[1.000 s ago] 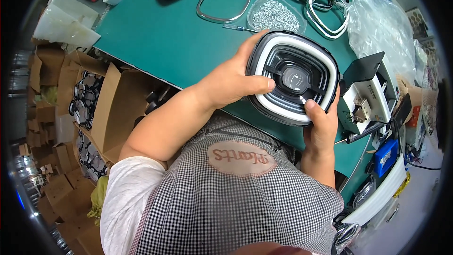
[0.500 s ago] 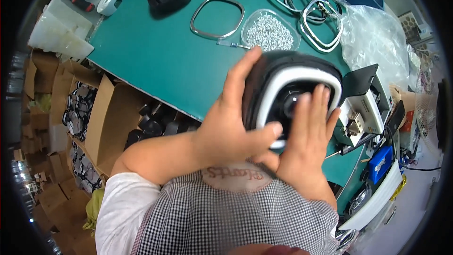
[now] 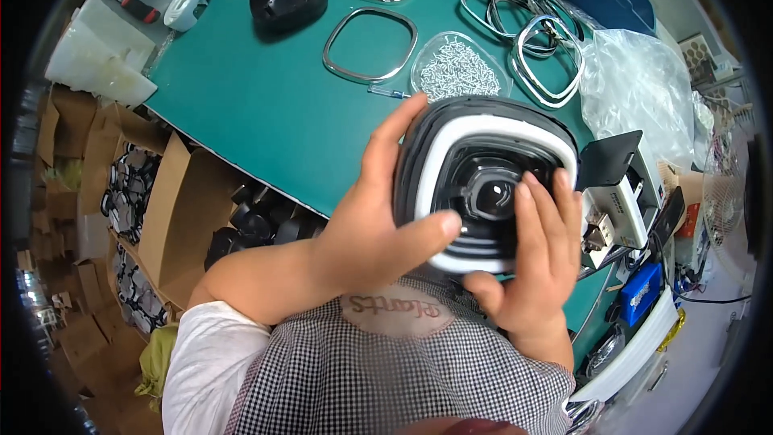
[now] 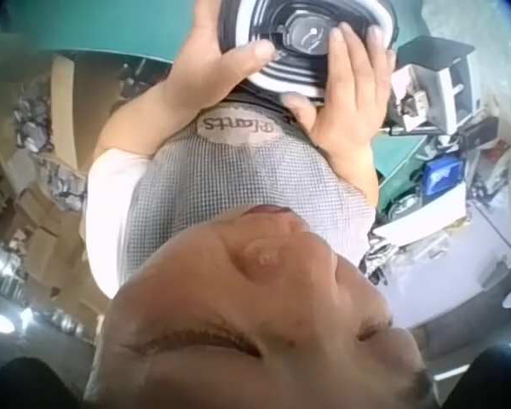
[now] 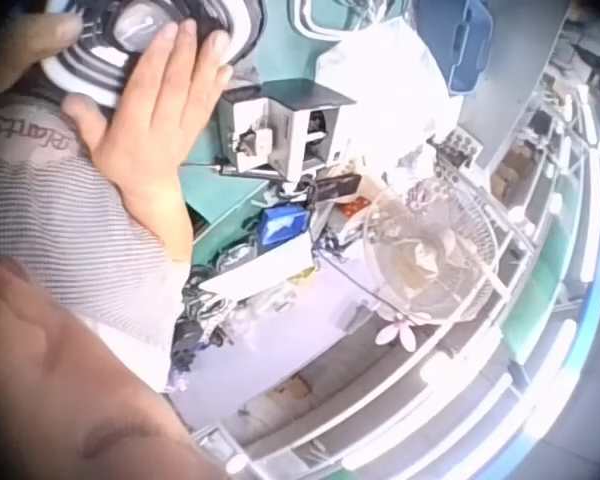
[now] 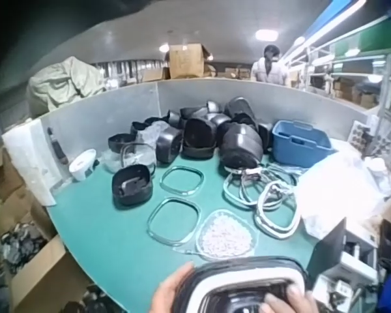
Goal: Assembling a plastic light fixture by attaching a chrome trim and a clear lens to a housing.
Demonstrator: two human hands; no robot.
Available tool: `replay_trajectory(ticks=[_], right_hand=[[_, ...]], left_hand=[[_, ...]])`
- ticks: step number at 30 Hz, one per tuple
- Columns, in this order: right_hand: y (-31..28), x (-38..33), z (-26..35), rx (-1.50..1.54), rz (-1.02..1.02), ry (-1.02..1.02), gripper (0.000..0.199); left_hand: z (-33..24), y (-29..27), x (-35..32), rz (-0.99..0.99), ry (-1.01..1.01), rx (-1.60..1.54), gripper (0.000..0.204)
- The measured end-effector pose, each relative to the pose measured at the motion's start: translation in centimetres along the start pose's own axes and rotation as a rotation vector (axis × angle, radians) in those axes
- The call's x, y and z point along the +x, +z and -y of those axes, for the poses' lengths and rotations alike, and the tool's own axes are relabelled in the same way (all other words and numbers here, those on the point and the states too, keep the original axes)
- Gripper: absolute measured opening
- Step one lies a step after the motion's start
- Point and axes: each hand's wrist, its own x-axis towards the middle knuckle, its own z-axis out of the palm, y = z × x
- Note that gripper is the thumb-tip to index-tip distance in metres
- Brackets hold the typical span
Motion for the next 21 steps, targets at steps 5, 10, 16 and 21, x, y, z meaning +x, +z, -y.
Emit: replay_trajectory(ticks=[5,10,16,21], right_hand=[[3.1,0.3,0.2,0.011,0.081,0.014,0.099],[3.7,1.0,0.6,0.111,0.147,-0.151,0.083],[3.7,2.3,0.2,0.109,-0.032,-0.429,0.044],[2.2,5.0,-0.9,0.449,-0.085,-0.304,0.038]], left_hand=[[1.3,-0.2,0.5,-0.119,0.074,0.043,0.094],[2.3,-1.1,0.3,0.011,-0.093,0.179,0.089],[4.3,-2.5,1.1,-0.023,-0.132,-0.172,0.085],[6.4,-6.6,2.4,-0.105,-0.364,-0.519,0.084]])
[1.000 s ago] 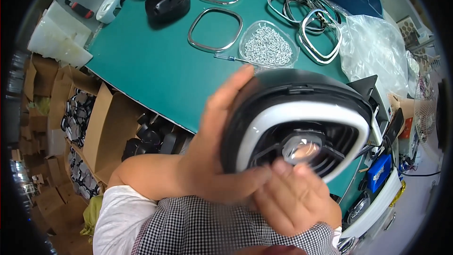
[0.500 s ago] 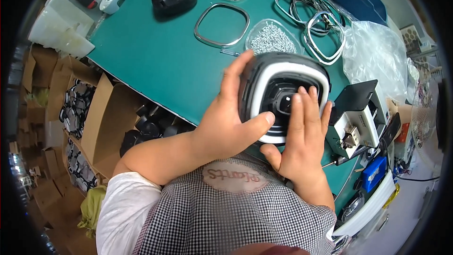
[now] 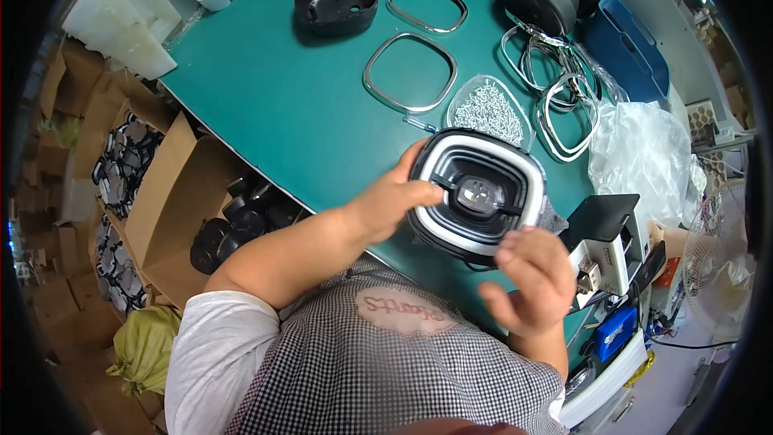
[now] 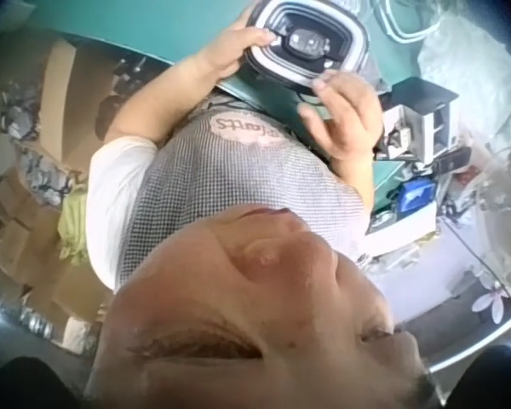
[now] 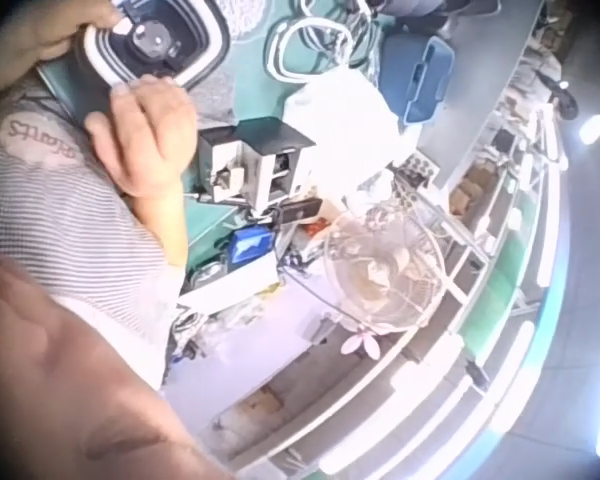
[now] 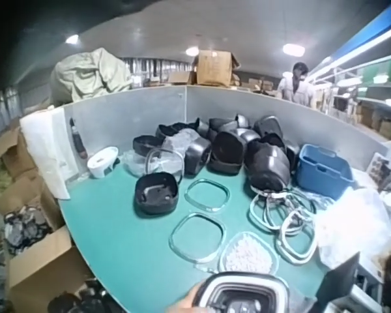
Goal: Assembling a plastic light fixture by attaching a chrome trim and a clear lens to a housing.
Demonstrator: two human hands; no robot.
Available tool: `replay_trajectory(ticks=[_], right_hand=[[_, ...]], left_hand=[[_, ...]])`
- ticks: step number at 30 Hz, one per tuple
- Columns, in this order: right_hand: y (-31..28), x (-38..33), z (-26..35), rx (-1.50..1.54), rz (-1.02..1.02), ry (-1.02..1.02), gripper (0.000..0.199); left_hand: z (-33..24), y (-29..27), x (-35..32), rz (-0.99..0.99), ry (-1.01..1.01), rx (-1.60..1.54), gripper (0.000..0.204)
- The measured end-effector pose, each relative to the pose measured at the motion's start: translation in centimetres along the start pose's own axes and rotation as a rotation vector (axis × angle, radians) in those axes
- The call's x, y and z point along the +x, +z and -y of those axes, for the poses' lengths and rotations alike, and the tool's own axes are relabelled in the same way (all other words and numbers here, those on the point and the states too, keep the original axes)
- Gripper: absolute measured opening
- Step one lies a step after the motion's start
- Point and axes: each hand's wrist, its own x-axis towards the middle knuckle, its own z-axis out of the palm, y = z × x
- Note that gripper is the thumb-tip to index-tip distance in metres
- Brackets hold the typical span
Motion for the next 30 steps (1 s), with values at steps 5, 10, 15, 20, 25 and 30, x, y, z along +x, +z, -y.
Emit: replay_trajectory(ticks=[5,10,15,20,25,30], right_hand=[[-0.7,3.5,-3.3,-0.098,-0.105,0.257,0.033],[0.2,8.7,-9.2,-0.132,0.009,0.532,0.032],[4.9,12.8,-18.0,-0.086,0.198,0.687,0.034],[11.7,16.0,-19.6,-0.056,0.367,0.499,0.04],[14.6,17.1,-21.7,-0.096,0.608,0.411,0.04],[13.2,19.1,-22.3,-0.144,0.505,0.342,0.03]], left_hand=[[0.4,-3.4,1.1,0.085,0.107,0.296,0.088],[0.1,-4.1,1.8,0.22,0.089,0.446,0.093],[0.0,-4.7,2.1,0.231,0.115,0.4,0.096],[-0.8,-4.6,2.4,0.266,0.029,0.405,0.095],[-0.3,-5.4,2.4,0.188,0.13,0.409,0.097],[-1.1,-4.8,2.1,0.262,0.022,0.481,0.097]])
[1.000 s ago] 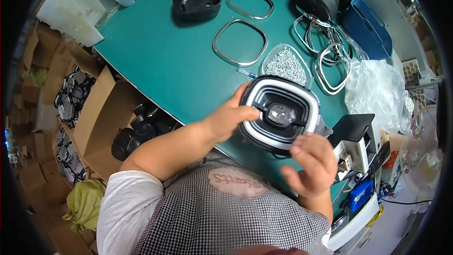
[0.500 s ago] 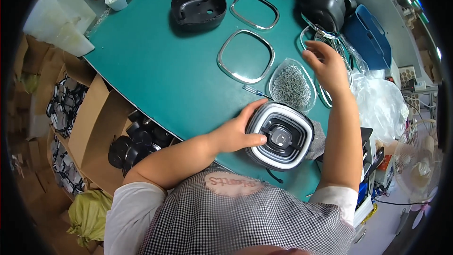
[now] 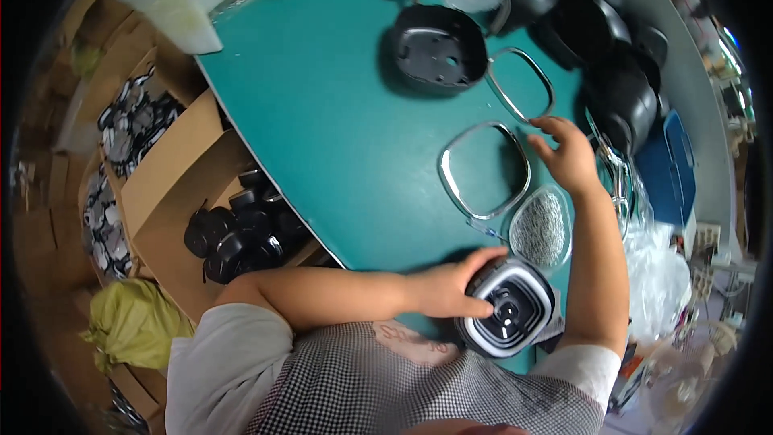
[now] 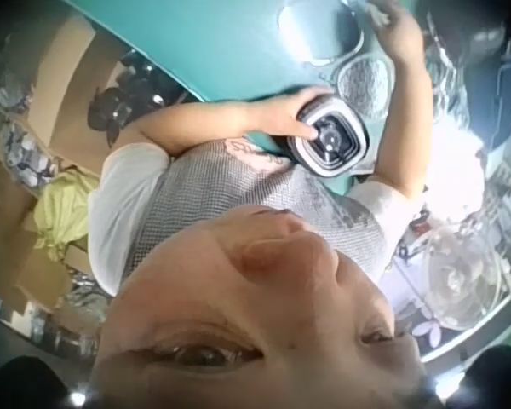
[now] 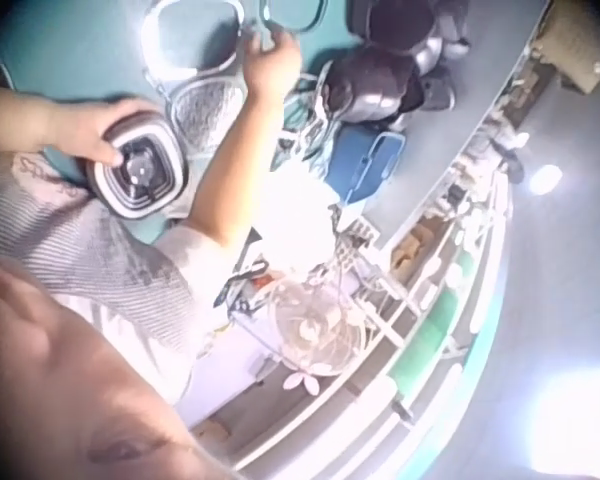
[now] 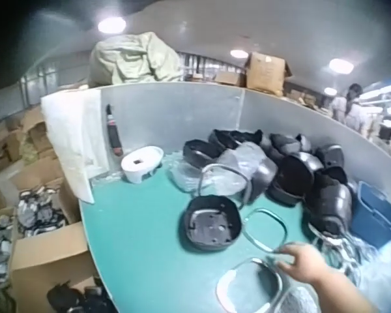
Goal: Assembling a plastic light fixture by attaching a chrome trim and a clear lens to a housing.
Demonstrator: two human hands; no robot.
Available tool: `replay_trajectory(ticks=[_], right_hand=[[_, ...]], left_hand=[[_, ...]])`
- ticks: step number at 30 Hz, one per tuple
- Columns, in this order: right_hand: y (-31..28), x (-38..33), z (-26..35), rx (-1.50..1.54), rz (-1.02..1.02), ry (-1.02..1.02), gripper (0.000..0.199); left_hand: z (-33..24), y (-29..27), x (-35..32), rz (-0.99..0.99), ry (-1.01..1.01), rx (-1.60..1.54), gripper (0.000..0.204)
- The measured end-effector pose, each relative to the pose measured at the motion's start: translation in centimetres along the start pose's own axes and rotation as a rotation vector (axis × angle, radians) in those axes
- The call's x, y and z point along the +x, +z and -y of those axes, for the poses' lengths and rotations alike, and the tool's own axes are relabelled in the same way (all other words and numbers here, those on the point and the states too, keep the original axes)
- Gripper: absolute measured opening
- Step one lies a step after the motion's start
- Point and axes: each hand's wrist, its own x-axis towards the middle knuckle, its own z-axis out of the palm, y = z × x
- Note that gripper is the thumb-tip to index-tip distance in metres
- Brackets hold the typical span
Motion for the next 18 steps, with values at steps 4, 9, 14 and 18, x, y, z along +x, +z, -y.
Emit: replay_trajectory(ticks=[4,9,14,18], right_hand=[[-1.1,5.8,4.2,-0.017,-0.14,-0.115,0.031],[-0.2,17.5,6.1,-0.05,-0.541,-0.199,0.042],[0.1,26.4,5.4,-0.133,-0.735,0.104,0.054],[-0.2,28.0,7.9,-0.452,-0.334,0.505,0.062]], left_hand=[[-0.3,-0.1,-0.3,-0.033,-0.05,-0.011,0.098],[-0.9,-0.1,-0.5,-0.08,-0.062,-0.011,0.098],[0.3,0.3,-0.1,-0.106,-0.101,-0.044,0.101],[0.2,-0.5,-0.2,-0.107,-0.101,-0.059,0.102]])
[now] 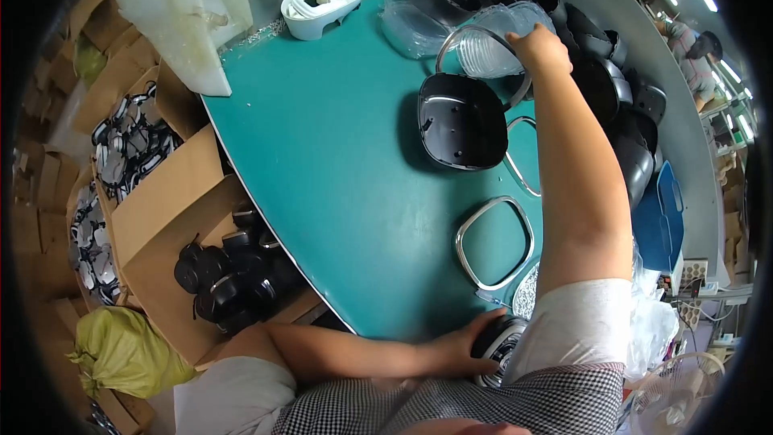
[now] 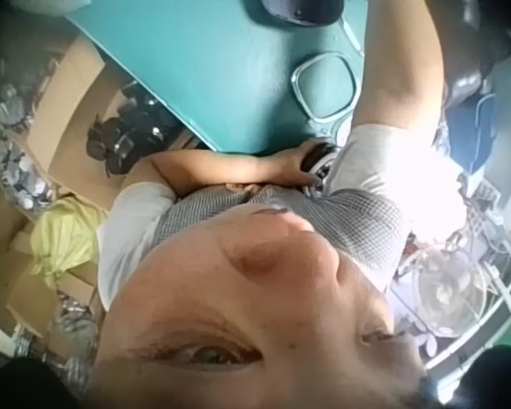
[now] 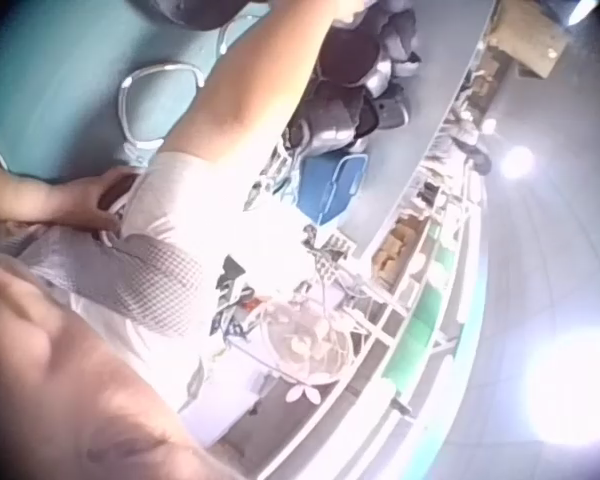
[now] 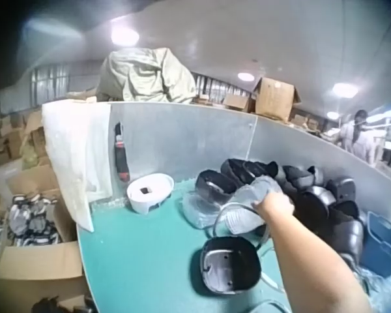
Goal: Assembling a plastic light fixture by attaching a chrome trim and a clear lens to a housing.
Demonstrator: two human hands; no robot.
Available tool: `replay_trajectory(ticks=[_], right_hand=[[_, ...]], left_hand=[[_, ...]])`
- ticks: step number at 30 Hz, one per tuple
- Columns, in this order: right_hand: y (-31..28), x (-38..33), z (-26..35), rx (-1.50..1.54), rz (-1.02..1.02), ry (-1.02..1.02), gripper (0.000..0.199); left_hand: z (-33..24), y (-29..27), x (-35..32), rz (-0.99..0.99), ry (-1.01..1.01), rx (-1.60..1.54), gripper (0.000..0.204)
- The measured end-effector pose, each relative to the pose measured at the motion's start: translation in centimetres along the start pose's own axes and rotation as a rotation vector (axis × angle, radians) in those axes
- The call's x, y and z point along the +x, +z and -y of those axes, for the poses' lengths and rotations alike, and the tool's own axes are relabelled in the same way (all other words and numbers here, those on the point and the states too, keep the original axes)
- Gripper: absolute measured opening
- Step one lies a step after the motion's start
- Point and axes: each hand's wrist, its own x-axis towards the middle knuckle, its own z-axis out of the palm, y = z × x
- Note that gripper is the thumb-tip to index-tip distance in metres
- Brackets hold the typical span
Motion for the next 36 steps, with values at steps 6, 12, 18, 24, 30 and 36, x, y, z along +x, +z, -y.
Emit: replay_trajectory(ticks=[6,12,18,24,30,36], right_hand=[[0.5,-1.7,-3.4,0.161,-0.113,-0.376,0.041],[-1.2,-6.5,-6.4,0.415,-0.231,-0.784,0.031],[-3.4,-10.1,-10.8,0.22,-0.494,-0.996,0.02],[-4.4,-14.3,-19.1,0.167,-0.51,-0.686,0.014],[-5.1,-22.5,-26.9,-0.045,-0.431,-0.768,0.012],[-5.7,-31.9,-32.5,-0.041,-0.154,-0.722,0.017]], left_hand=[[-0.6,0.3,-0.5,-0.003,-0.013,0.014,0.102],[-1.4,0.3,-0.8,-0.031,-0.015,0.068,0.098],[-0.2,0.6,-0.3,0.027,0.095,-0.013,0.095],[0.5,0.6,-0.3,0.035,0.149,0.029,0.094],[0.5,0.3,0.2,0.059,0.149,-0.002,0.096],[0.4,0.6,0.3,0.054,0.229,0.026,0.094]])
